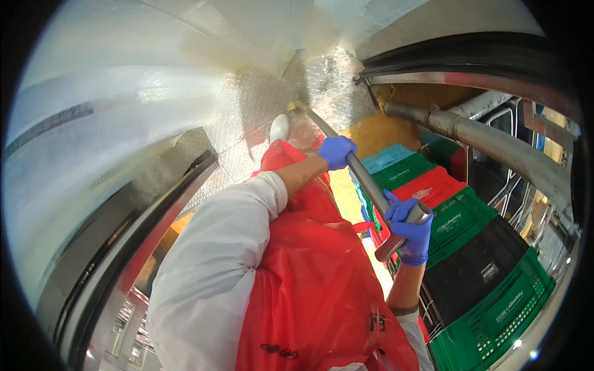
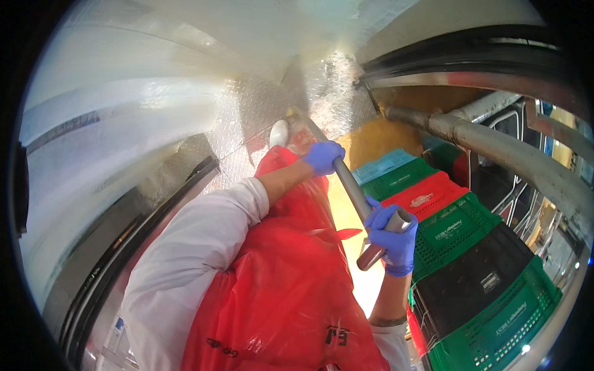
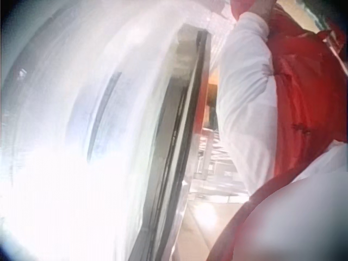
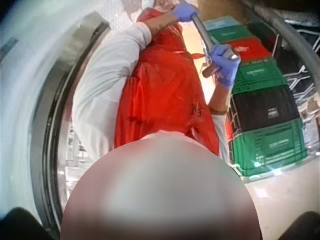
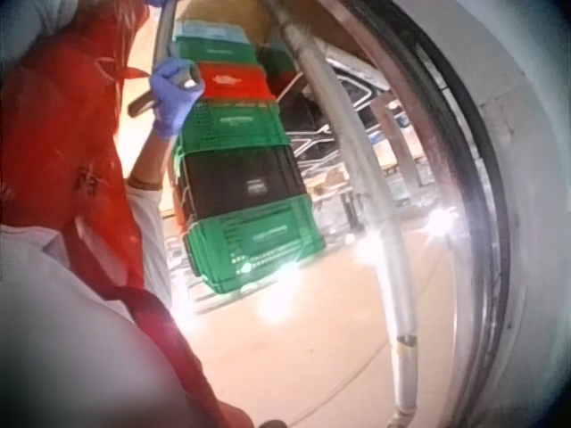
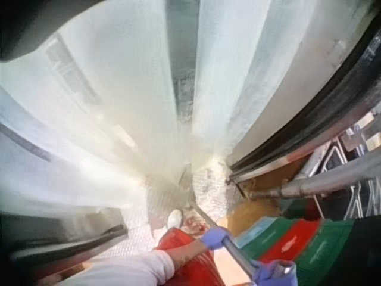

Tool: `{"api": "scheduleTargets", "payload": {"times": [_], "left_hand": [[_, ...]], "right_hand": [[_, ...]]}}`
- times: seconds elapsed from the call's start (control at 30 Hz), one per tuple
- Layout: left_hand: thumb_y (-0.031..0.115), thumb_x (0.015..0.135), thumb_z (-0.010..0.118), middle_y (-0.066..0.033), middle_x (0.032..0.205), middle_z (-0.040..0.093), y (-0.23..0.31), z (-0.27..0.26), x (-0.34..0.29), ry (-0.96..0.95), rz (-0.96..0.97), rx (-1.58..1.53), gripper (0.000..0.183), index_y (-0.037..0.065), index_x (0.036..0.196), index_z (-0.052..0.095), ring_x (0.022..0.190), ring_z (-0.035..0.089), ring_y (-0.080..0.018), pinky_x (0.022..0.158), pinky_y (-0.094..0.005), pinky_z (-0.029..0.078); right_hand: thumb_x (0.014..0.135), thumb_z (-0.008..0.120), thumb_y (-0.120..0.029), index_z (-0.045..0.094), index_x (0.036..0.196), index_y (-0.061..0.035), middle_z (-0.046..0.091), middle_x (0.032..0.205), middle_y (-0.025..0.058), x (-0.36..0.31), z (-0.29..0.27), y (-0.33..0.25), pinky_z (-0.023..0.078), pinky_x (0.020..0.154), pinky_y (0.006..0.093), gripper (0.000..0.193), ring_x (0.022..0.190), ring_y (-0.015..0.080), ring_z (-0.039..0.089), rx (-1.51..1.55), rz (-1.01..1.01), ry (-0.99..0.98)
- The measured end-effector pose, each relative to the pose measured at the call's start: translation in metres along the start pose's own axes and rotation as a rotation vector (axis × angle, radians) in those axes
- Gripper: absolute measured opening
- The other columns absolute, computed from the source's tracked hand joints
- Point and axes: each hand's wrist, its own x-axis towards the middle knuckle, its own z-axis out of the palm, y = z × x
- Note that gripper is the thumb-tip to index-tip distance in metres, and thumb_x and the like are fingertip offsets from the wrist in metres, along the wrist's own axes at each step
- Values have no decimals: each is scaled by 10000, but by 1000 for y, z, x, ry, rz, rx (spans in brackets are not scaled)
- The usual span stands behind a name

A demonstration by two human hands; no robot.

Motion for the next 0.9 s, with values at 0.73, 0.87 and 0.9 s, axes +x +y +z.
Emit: {"api": "scheduleTargets", "payload": {"times": [0.73, 0.87, 0.9], "left_hand": [[270, 865, 676, -164, 1159, 667, -67, 68, -80, 107, -598, 349, 284, 148, 1121, 695, 1150, 614, -391, 930, -530, 546], [214, 840, 685, -179, 1059, 672, -11, 130, -48, 107, -267, 136, 258, 121, 1080, 694, 1087, 622, -383, 884, -524, 542], [198, 829, 693, -174, 1050, 673, -1, 137, -44, 60, -196, 112, 260, 125, 1078, 694, 1082, 624, -385, 877, -521, 544]], "right_hand": [[727, 673, 24, 599, 853, -7, 616, 836, 79, 76, -58, 150, 532, 887, 387, 149, 947, 277, 701, 42, 315, -132], [702, 651, 34, 589, 819, -14, 566, 787, 72, 2, -124, 105, 518, 932, 406, 141, 953, 313, 686, 46, 272, 37], [697, 652, 38, 587, 797, -17, 562, 776, 72, -18, -129, 95, 519, 934, 409, 132, 949, 316, 684, 61, 287, 107]]}}
